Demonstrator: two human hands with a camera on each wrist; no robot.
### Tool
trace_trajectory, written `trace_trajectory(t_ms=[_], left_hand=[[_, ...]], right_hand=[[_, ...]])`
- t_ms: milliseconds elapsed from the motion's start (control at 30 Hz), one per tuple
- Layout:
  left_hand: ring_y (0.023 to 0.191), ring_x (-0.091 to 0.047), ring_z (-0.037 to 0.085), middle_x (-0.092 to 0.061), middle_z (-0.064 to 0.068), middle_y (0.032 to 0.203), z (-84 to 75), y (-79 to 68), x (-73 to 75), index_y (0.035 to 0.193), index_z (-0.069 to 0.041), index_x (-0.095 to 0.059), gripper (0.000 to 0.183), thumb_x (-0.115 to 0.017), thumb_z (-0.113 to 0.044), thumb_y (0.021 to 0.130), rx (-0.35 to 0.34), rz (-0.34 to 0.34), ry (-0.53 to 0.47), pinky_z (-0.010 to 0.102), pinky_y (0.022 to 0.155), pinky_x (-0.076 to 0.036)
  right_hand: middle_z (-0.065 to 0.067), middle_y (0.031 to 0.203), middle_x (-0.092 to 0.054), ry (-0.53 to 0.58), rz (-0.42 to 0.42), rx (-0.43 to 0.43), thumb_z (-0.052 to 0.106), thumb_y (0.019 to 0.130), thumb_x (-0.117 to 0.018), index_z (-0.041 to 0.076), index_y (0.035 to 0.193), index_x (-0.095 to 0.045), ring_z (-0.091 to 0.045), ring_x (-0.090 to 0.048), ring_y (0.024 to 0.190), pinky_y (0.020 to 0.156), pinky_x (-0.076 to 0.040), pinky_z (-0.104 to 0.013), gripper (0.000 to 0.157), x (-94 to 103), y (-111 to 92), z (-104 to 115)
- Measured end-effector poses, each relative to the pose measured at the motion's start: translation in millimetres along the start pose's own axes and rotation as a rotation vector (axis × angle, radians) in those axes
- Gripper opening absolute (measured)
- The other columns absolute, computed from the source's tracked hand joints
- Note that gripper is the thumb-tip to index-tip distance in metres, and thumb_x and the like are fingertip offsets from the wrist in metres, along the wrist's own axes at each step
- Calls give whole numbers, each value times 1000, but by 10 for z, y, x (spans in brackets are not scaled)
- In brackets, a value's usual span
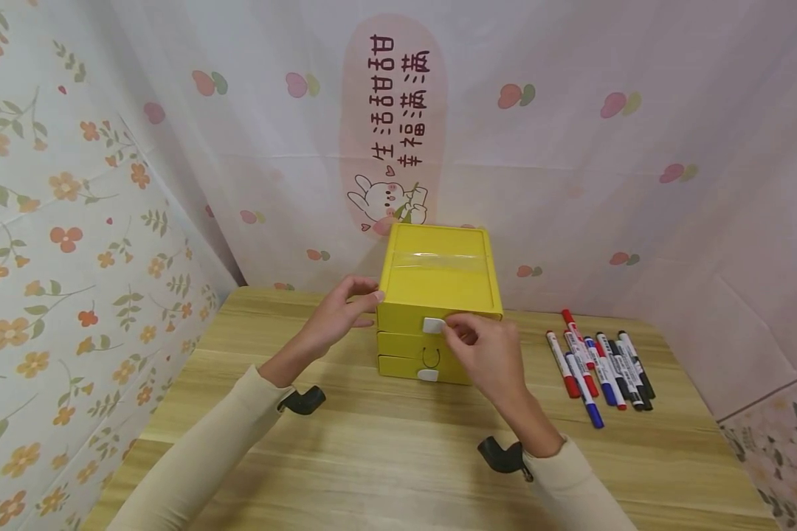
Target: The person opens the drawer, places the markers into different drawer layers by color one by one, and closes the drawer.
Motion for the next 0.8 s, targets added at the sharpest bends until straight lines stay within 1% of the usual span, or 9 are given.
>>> trace_trajectory(t_ms=[200,400,533,800], left_hand=[[128,-68,34,-56,16,153,-1,1,-3,151,-1,-54,57,-69,-38,110,4,7,-9,44,101,-62],[129,-67,33,-56,16,153,5,4,-7,151,-1,-54,56,-69,-37,110,2,10,-9,44,101,-62],[129,-68,33,-56,16,153,11,7,-6,151,-2,-54,55,-69,-37,111,1,6,-4,44,100,-62],[129,-68,33,-56,16,154,4,8,-5,151,-3,-53,55,-69,-37,111,5,3,-3,44,100,-62]], right_hand=[[0,75,-78,-41,-22,15,5,92,-89,3,98,-86,-10,-70,58,57,-53,-15,6,-31,5,-5],[0,73,-77,-34,-43,42,4,92,-89,3,96,-85,-7,-67,55,54,-53,-17,6,-49,4,-8],[1,71,-76,-36,-42,46,3,92,-89,4,96,-85,-6,-65,54,54,-52,-18,6,-55,7,-16],[3,70,-74,-26,-31,40,2,93,-88,2,96,-83,-7,-65,54,54,-50,-16,6,-45,3,4]])
Point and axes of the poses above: each hand's wrist, its own y-axis towards the middle knuckle, its own x-axis out of the back of the hand, z = x × y, the point moved 1 cm from there along y, towards the middle knuckle
